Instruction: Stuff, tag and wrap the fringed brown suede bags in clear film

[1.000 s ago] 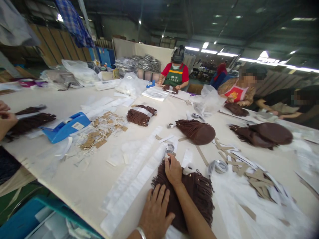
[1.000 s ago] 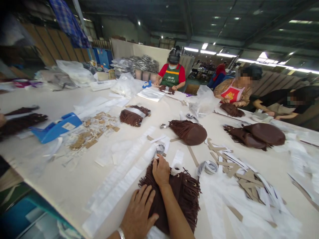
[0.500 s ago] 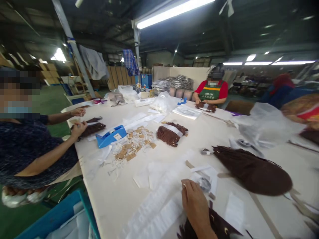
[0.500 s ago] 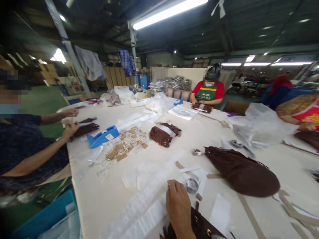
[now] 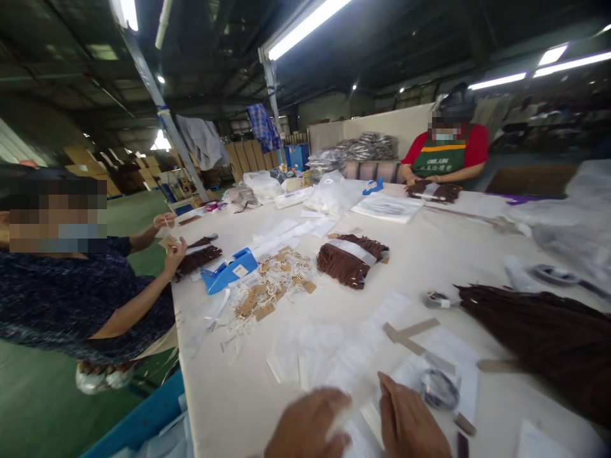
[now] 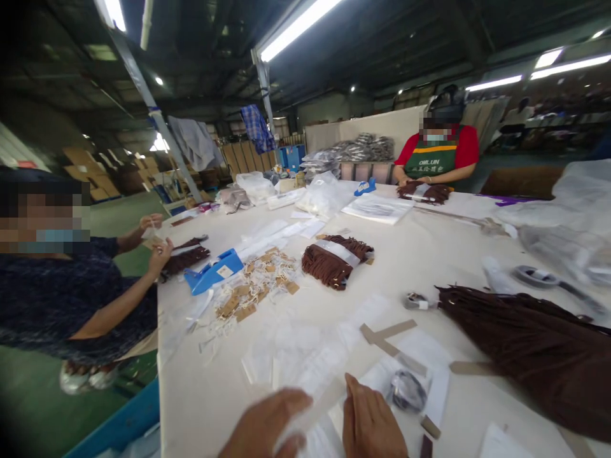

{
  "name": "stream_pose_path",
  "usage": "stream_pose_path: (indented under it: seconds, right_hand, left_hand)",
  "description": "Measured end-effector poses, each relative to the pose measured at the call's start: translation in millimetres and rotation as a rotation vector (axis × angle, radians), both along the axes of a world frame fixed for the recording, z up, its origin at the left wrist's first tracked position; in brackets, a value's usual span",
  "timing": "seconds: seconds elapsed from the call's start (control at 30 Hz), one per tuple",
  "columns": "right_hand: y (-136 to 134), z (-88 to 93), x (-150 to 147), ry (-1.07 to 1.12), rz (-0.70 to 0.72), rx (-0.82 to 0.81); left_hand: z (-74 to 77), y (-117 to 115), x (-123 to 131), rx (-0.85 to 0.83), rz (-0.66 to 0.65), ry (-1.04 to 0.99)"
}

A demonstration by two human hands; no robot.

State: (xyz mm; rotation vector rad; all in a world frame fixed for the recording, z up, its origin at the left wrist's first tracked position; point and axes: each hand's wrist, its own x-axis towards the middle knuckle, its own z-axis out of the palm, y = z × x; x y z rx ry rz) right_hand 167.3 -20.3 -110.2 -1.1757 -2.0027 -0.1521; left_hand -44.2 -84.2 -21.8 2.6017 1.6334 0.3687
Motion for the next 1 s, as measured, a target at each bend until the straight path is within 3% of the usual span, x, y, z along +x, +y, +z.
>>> stream_pose_path:
  seconds: [0.13,0.23,0.3,0.4,0.5,0.77,1.0]
  right_hand:
    - [3,-5.7,-1,-0.024,0.013,-0.023]
    - [6,-9.3,0,-0.044,0.016,-0.027]
    - [6,-10.6,0,-0.042,0.023,-0.027]
    - [4,-9.9,-1,-0.013,0.019,-0.058]
    - [3,-6.1,-3,0.016,0.005,-0.088]
    - [3,2.2,-4,0.063,-0.001,-0.094]
    - [2,5.0,-6,0.070,-0.026,-0.111]
  left_hand:
    - [12.0,135,-41,-0.049,0.220,0.081]
    - [-3.2,213,-60,-0.099,0.268,0.153]
    - [-20.1,243,-72,-0.130,0.316,0.193]
    - [-41.1,261,-87,-0.138,0.362,0.240]
    - [-49.4,263,-96,-0.130,0.359,0.274]
    - [-37.4,280,-99,-0.171,0.274,0.264]
    - [-32.6,289,-98,-0.172,0.355,0.043]
